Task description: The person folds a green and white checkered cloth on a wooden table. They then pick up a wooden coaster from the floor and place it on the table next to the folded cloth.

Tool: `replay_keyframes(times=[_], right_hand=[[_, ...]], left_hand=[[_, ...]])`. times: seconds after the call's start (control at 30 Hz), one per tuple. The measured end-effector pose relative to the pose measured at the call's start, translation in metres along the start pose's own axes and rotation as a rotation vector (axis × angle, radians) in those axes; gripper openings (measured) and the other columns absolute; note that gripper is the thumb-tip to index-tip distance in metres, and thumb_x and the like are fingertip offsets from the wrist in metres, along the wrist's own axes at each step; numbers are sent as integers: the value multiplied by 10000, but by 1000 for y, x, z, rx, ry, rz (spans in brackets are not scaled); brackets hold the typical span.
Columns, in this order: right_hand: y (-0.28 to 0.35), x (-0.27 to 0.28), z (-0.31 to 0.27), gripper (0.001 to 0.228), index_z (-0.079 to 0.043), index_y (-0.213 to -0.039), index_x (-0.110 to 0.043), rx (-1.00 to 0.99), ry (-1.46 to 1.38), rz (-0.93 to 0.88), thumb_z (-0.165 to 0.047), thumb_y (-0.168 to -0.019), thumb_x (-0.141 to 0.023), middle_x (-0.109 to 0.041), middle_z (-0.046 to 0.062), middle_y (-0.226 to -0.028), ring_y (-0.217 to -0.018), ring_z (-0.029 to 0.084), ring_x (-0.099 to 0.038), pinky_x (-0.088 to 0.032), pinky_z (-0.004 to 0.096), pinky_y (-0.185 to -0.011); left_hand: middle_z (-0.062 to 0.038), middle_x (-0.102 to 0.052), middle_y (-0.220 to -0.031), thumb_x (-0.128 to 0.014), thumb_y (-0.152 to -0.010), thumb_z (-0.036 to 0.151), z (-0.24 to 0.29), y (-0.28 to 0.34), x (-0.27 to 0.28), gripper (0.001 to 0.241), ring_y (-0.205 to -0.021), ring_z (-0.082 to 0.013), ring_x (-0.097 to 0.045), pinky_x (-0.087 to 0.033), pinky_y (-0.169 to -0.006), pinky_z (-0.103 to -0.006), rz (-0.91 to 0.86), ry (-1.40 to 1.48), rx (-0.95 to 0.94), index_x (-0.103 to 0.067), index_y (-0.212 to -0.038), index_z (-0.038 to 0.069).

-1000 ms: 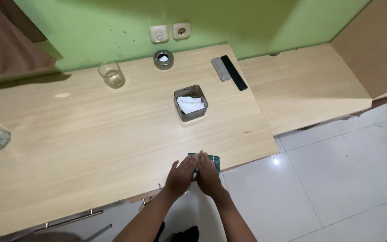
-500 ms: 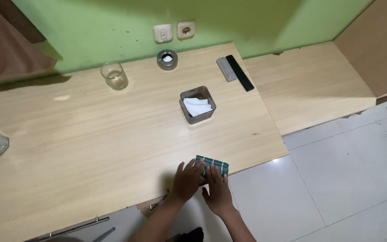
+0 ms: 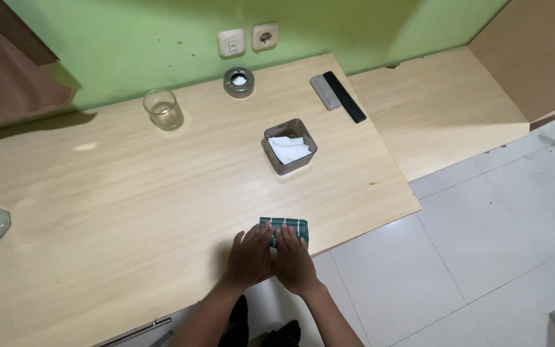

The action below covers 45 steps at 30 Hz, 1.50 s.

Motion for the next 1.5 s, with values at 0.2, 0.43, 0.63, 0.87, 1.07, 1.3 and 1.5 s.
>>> replay_keyframes(times=[0.2,0.43,0.63,0.87,1.07,1.3,1.5], right_hand=[[-20,9,-33,866,-4,-1585,-190,2,37,-130,-357,-940,-649,-142,203,-1681,-1574,345,-103,-160,531,-1239],[-42,-14,-67,883,-9,-1594,-175,113,42,-147,-316,-904,-633,-131,210,-1683,-1570,361,-94,-137,527,-1237],[-69,-41,-102,854,-17,-1597,-188,251,72,-106,-324,-903,-581,-151,212,-1681,-1570,363,-105,-140,537,-1231],[-95,-55,-155,845,-27,-1604,-158,322,77,-195,-337,-930,-562,-96,204,-1697,-1575,358,-58,-102,539,-1233],[-110,-58,-153,839,-42,-1616,-147,325,69,-216,-394,-968,-548,-81,176,-1704,-1581,330,-53,-94,530,-1240],[-110,-24,-74,809,-72,-1612,-213,137,17,-69,-411,-967,-563,-149,170,-1702,-1579,339,-112,-139,544,-1231],[-68,4,15,827,-81,-1627,-193,-50,8,-11,-388,-956,-566,-139,171,-1712,-1584,349,-102,-131,555,-1233]], left_hand=[[-84,-561,-1492,-653,-848,208,-40,17,-5,555,-1349,-304,-507,-387,-1049,-550,29,-67,11,-586,-1388,102],[-83,-562,-1493,-669,-852,183,-74,42,22,557,-1360,-322,-498,-372,-1072,-563,125,-87,74,-581,-1395,93],[-107,-534,-1515,-703,-853,200,-109,68,49,587,-1366,-348,-491,-366,-1072,-566,145,-81,175,-559,-1407,70],[-96,-514,-1545,-697,-856,204,-141,98,72,600,-1383,-324,-493,-344,-1098,-567,190,-125,332,-554,-1428,88],[-77,-497,-1557,-673,-843,207,-148,89,59,601,-1417,-321,-457,-291,-1124,-608,198,-126,454,-560,-1425,110],[-87,-471,-1585,-638,-886,199,-114,8,19,585,-1460,-328,-402,-266,-1149,-632,91,-14,344,-548,-1454,89],[-81,-445,-1600,-616,-904,217,-43,-47,-25,582,-1485,-317,-361,-251,-1163,-617,-70,56,186,-542,-1462,69]])
Point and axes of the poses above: each hand's wrist, its own y-axis away from the middle knuckle, its own x-axis out of the back of the hand, z = x × y, the point moved 2 cm from there along -y, towards the middle knuckle
